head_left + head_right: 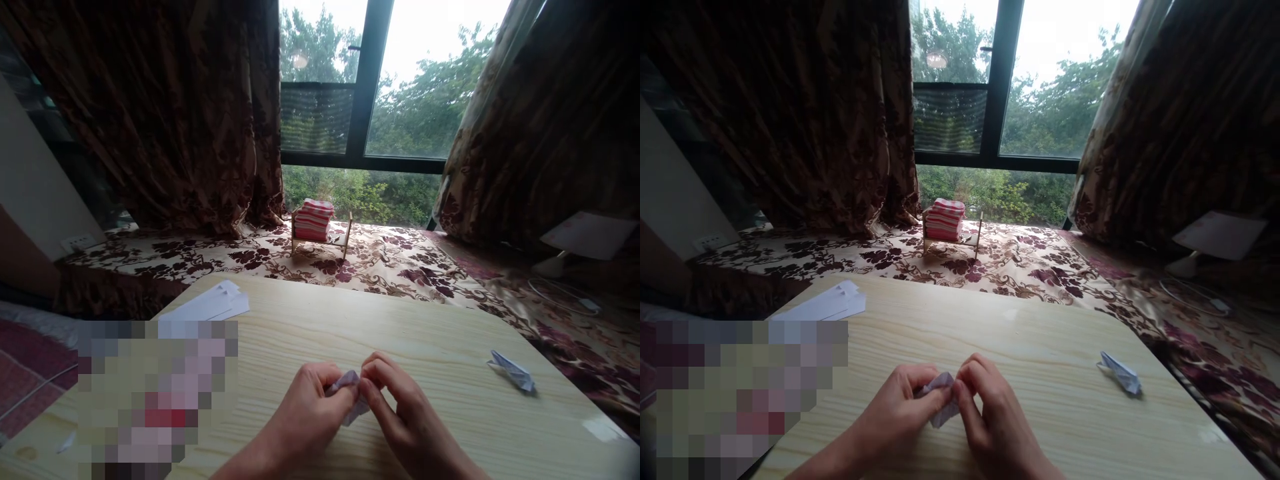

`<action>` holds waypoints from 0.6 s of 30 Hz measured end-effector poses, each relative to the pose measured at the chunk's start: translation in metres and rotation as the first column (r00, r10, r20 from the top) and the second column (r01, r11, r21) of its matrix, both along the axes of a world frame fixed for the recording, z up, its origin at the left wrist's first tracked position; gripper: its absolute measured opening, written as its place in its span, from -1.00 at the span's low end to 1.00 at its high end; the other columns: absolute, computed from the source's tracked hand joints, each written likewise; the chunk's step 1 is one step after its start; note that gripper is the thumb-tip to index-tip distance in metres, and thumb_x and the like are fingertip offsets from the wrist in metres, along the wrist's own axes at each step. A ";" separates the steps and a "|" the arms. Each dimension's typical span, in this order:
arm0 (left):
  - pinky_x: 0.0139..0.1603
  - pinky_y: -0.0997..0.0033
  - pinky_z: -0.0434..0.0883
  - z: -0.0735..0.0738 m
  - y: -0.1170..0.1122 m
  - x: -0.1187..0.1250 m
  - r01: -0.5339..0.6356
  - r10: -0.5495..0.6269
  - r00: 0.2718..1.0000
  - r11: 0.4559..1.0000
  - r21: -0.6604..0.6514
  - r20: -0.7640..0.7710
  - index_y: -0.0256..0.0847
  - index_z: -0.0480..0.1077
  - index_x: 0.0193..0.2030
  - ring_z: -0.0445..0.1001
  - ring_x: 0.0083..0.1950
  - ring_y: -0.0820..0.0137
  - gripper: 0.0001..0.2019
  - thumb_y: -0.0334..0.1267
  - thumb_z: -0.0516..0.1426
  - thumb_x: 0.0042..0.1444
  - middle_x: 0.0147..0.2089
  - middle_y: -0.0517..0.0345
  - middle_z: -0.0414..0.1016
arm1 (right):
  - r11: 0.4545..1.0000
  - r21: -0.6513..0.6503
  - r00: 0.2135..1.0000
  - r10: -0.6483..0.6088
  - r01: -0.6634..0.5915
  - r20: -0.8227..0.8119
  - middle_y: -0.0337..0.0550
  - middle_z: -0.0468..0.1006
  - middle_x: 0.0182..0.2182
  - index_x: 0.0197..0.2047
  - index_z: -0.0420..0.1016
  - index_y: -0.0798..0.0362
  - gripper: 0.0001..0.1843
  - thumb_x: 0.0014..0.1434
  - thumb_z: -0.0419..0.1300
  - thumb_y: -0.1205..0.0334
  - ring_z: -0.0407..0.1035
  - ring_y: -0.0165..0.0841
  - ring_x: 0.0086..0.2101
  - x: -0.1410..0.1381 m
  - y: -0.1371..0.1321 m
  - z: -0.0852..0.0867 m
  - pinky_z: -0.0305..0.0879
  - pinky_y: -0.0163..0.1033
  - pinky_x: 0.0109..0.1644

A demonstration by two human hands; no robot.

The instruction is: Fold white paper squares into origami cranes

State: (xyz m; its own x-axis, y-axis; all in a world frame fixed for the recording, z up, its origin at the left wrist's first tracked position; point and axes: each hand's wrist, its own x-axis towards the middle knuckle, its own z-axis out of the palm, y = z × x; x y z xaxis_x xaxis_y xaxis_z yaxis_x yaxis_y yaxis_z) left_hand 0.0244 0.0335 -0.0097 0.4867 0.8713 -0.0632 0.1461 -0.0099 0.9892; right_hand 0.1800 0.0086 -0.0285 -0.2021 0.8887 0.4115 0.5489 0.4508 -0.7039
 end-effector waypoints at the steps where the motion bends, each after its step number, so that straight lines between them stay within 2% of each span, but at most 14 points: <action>1: -0.48 0.46 0.06 0.000 0.002 0.000 -0.012 0.014 0.999 0.998 -0.065 0.043 -0.30 0.29 -0.65 0.10 -0.51 0.51 -0.66 -0.11 0.13 0.00 -0.61 0.25 0.14 | 0.999 0.027 0.999 -0.029 0.029 -0.019 -0.20 0.35 -0.44 -0.41 0.28 0.03 -0.76 0.30 -0.05 0.25 0.32 -0.39 -0.41 0.001 0.001 0.000 0.32 -0.31 -0.34; 5: -0.48 0.48 0.12 -0.004 0.006 -0.001 -0.126 0.184 0.966 0.948 -0.291 0.182 -0.35 0.42 -0.54 0.15 -0.51 0.50 -0.65 -0.02 0.20 -0.12 -0.59 0.20 0.27 | 0.974 0.144 0.985 -0.169 0.173 -0.035 -0.21 0.46 -0.36 -0.22 0.36 -0.01 -0.88 0.27 0.01 0.24 0.40 -0.39 -0.36 0.007 0.003 0.005 0.37 -0.34 -0.31; 8: -0.46 0.48 0.17 -0.007 0.006 -0.001 -0.165 0.263 0.933 0.920 -0.355 0.246 -0.37 0.47 -0.49 0.20 -0.49 0.49 -0.66 -0.05 0.24 -0.15 -0.55 0.15 0.34 | 0.972 0.194 0.991 -0.135 0.132 0.005 -0.24 0.46 -0.41 -0.19 0.35 -0.01 -0.92 0.22 0.10 0.25 0.39 -0.39 -0.43 0.006 0.002 0.006 0.37 -0.33 -0.36; 13: -0.44 0.48 0.22 -0.006 0.004 0.000 -0.101 0.246 0.917 0.905 -0.414 0.313 -0.40 0.50 -0.42 0.27 -0.45 0.47 -0.67 -0.09 0.24 -0.15 -0.48 0.08 0.41 | 0.985 0.172 1.000 -0.007 0.008 -0.009 -0.25 0.40 -0.46 -0.30 0.34 0.02 -0.94 0.19 0.10 0.36 0.31 -0.42 -0.48 -0.002 0.001 0.005 0.32 -0.32 -0.42; 18: -0.43 0.46 0.25 0.002 0.004 -0.001 -0.089 0.191 0.957 0.910 -0.405 0.218 -0.40 0.49 -0.48 0.28 -0.44 0.45 -0.72 -0.15 0.19 -0.16 -0.50 0.08 0.40 | 0.987 0.161 1.000 0.016 -0.016 0.005 -0.24 0.37 -0.46 -0.34 0.33 0.03 -0.89 0.19 0.08 0.41 0.29 -0.42 -0.46 0.001 0.001 0.005 0.28 -0.31 -0.40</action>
